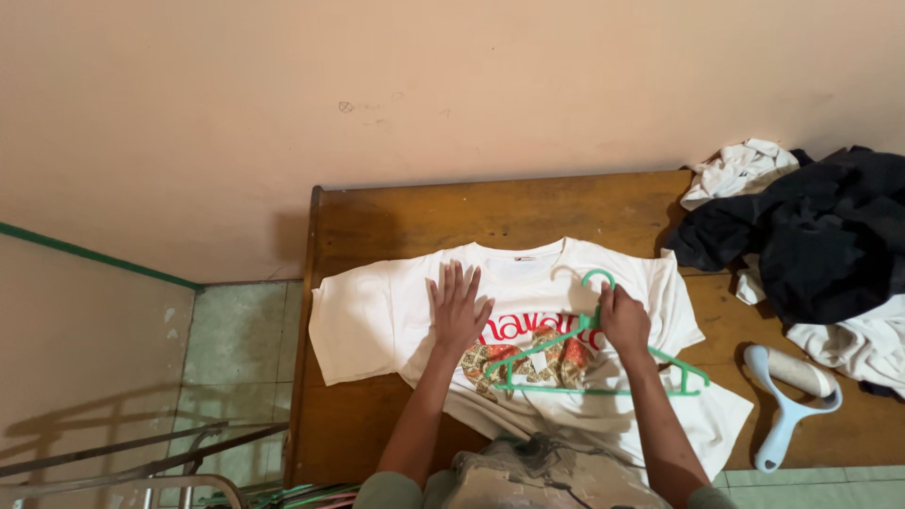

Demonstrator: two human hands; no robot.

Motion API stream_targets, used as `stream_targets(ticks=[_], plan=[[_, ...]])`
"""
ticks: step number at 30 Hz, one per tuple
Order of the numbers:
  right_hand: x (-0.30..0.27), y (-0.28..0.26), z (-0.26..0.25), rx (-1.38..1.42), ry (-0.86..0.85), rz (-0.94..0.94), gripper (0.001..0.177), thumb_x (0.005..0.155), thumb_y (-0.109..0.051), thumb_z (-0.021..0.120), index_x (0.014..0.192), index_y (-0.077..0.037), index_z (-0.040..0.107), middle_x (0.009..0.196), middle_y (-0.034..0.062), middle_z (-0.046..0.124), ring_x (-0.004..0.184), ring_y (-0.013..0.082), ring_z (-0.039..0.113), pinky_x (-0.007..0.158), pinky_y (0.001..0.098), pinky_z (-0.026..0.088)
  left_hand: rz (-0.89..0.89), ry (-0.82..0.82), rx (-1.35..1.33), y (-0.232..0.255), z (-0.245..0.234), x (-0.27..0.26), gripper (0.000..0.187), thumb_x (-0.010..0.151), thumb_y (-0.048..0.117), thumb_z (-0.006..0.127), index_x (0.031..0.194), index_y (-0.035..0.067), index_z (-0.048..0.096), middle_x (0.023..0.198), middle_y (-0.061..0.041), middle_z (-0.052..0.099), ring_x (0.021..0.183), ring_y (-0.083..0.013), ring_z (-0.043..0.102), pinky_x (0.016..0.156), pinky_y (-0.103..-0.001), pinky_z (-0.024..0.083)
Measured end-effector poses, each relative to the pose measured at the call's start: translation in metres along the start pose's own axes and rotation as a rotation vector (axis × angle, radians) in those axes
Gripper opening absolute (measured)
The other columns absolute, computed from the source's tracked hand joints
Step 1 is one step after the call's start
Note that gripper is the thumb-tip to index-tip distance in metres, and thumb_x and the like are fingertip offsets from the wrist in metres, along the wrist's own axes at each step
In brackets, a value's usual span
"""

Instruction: The person irons a white t-shirt and a dark camouflage-patterned shirt on a wooden table using a handheld iron. The person places the white t-shirt on a hanger and hangs it on a drying rack, then proceeds to iron the dark shirt.

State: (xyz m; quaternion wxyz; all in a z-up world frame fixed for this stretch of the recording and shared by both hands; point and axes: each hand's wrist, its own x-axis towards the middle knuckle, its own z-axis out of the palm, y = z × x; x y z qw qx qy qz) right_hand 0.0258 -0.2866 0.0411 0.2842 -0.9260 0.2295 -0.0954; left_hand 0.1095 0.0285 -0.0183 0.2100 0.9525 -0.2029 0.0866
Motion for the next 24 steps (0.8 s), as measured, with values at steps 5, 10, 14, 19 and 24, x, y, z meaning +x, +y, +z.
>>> stream_targets(ticks=[5,10,14,19,24], plan=[[0.045,0.003,-0.003,0.038,-0.021,-0.045,0.051,0.11,-0.043,0.047,0.092,0.0,0.065,0.083,0.0305,0.067,0.085,0.0527,0.065,0.076,0.0582,0.05,-0.093,-0.107,0.077,-0.015,0.006,0.032,0.072,0.099,0.055,0.049,0.16,0.02,0.035,0.169,-0.023,0.019,0.158,-0.039,0.008,0.119,-0.07,0.003],[0.11,0.0,-0.013,0.15,0.104,-0.116,0.055,0.113,-0.044,0.046,0.09,0.004,0.062,0.077,0.029,0.064,0.075,0.0501,0.064,0.068,0.057,0.048,-0.107,-0.176,0.102,-0.034,0.005,0.043,0.076,0.097,0.057,0.051,0.161,0.02,0.031,0.169,-0.022,0.016,0.158,-0.0377,0.005,0.119,-0.07,0.002],[0.159,-0.016,-0.002,0.14,0.2,-0.195,0.055,0.116,-0.042,0.047,0.09,0.004,0.061,0.071,0.0262,0.062,0.07,0.047,0.065,0.064,0.0545,0.048,-0.089,-0.169,0.145,-0.039,0.012,0.057,0.073,0.098,0.052,0.052,0.161,0.021,0.032,0.17,-0.015,0.017,0.158,-0.0341,0.006,0.121,-0.069,0.002],[0.202,-0.026,0.029,0.265,0.007,-0.006,0.054,0.114,-0.045,0.043,0.096,0.004,0.059,0.063,0.021,0.064,0.056,0.0325,0.07,0.054,0.0425,0.055,-0.1,-0.164,0.178,-0.042,0.015,0.076,0.07,0.099,0.047,0.052,0.16,0.02,0.033,0.17,-0.01,0.021,0.158,-0.0323,0.008,0.121,-0.068,0.002],[0.234,-0.019,0.048,0.53,-0.026,0.114,0.055,0.11,-0.046,0.045,0.096,0.006,0.056,0.07,0.0185,0.056,0.056,0.0319,0.066,0.045,0.0437,0.06,-0.08,-0.113,0.102,-0.038,0.016,0.093,0.059,0.097,0.041,0.059,0.15,0.018,0.048,0.163,-0.011,0.036,0.154,-0.0341,0.022,0.121,-0.066,0.008]])
